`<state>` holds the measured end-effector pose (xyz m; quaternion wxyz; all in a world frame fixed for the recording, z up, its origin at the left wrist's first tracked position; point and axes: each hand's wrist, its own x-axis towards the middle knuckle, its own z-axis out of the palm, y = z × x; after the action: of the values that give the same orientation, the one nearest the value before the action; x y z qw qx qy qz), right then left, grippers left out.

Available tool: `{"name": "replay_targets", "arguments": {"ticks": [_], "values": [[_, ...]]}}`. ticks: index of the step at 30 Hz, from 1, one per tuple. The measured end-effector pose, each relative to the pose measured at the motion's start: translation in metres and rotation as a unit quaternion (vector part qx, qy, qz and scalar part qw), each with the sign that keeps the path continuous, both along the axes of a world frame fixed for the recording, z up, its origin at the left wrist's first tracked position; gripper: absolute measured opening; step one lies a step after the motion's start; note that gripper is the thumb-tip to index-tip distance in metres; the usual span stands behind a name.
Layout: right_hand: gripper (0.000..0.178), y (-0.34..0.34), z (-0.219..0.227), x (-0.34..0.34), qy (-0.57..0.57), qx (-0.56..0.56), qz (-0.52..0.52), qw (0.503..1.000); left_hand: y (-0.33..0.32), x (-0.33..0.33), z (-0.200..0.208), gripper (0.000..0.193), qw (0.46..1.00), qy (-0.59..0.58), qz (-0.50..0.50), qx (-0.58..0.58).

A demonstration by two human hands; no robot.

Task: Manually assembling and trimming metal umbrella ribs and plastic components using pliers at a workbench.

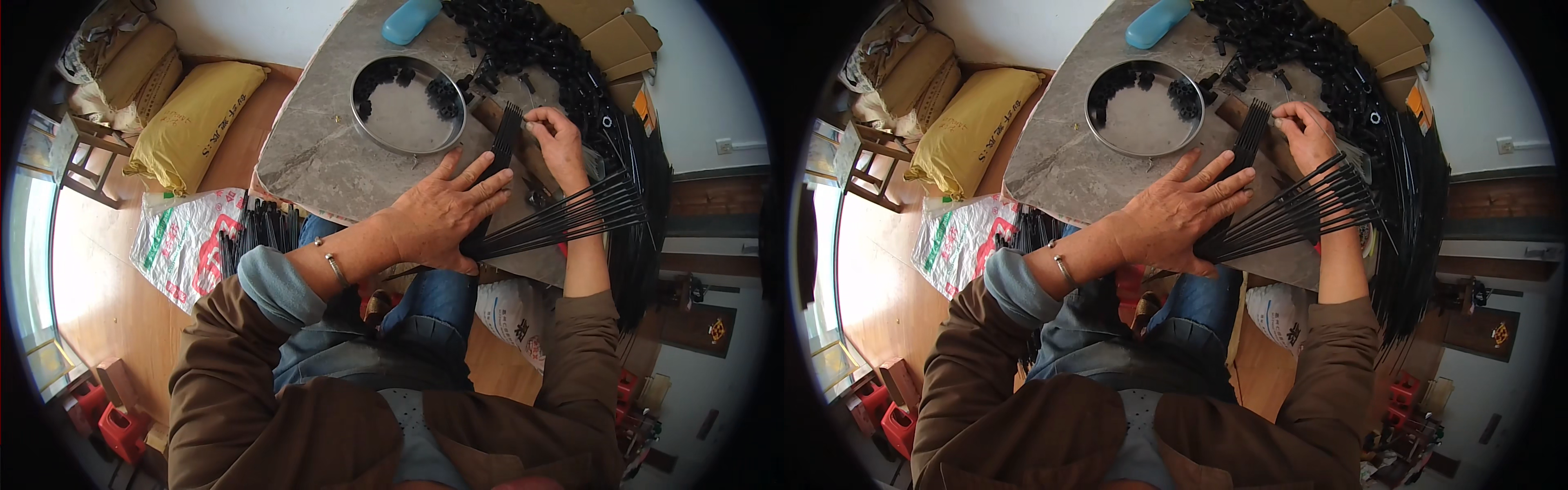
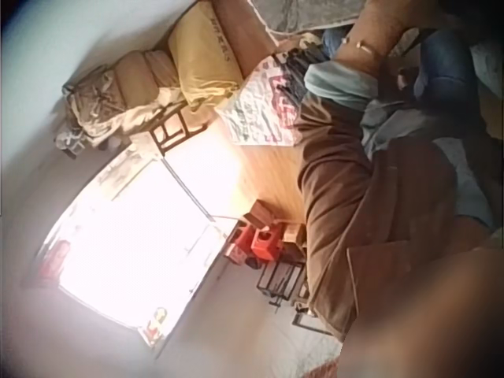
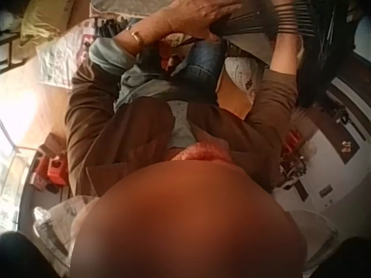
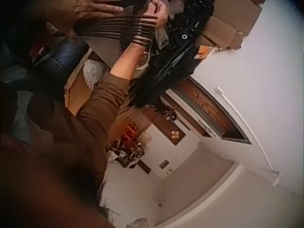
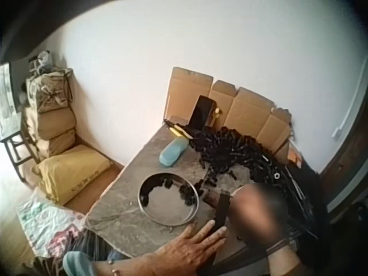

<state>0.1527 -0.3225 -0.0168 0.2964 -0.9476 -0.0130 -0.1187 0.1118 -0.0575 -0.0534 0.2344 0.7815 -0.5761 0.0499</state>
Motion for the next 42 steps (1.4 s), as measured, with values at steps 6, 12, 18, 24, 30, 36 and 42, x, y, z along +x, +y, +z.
{"name": "replay_targets", "arguments": {"ticks": [6,12,18,24,30,36,42], "values": [[0.01,0.001,0.009,0.01,0.039,0.027,0.003,0.999,-0.001,0.0,0.001,0.099,1.0,0.0,0.0,-0.004],[0.011,-0.004,-0.002,0.015,0.046,0.137,0.003,0.989,0.0,-0.001,0.0,0.1,1.0,0.001,0.009,-0.004],[0.021,-0.008,-0.005,0.026,0.029,0.102,0.029,0.994,-0.002,0.0,0.001,0.1,1.0,0.0,0.007,-0.005],[0.024,-0.011,0.024,-0.004,0.001,-0.226,0.01,0.974,0.001,-0.002,0.0,0.1,1.0,0.0,0.011,-0.004],[0.009,-0.018,0.02,-0.01,-0.035,-0.277,0.054,0.959,-0.001,-0.001,0.0,0.101,1.0,0.002,0.01,-0.008],[0.007,-0.017,0.02,0.005,-0.007,-0.238,0.04,0.97,-0.002,-0.001,0.0,0.101,1.0,0.001,0.007,0.0],[0.012,-0.01,0.027,0.003,0.071,-0.129,0.053,0.988,-0.001,-0.001,0.0,0.101,1.0,0.003,0.007,0.001]]}}
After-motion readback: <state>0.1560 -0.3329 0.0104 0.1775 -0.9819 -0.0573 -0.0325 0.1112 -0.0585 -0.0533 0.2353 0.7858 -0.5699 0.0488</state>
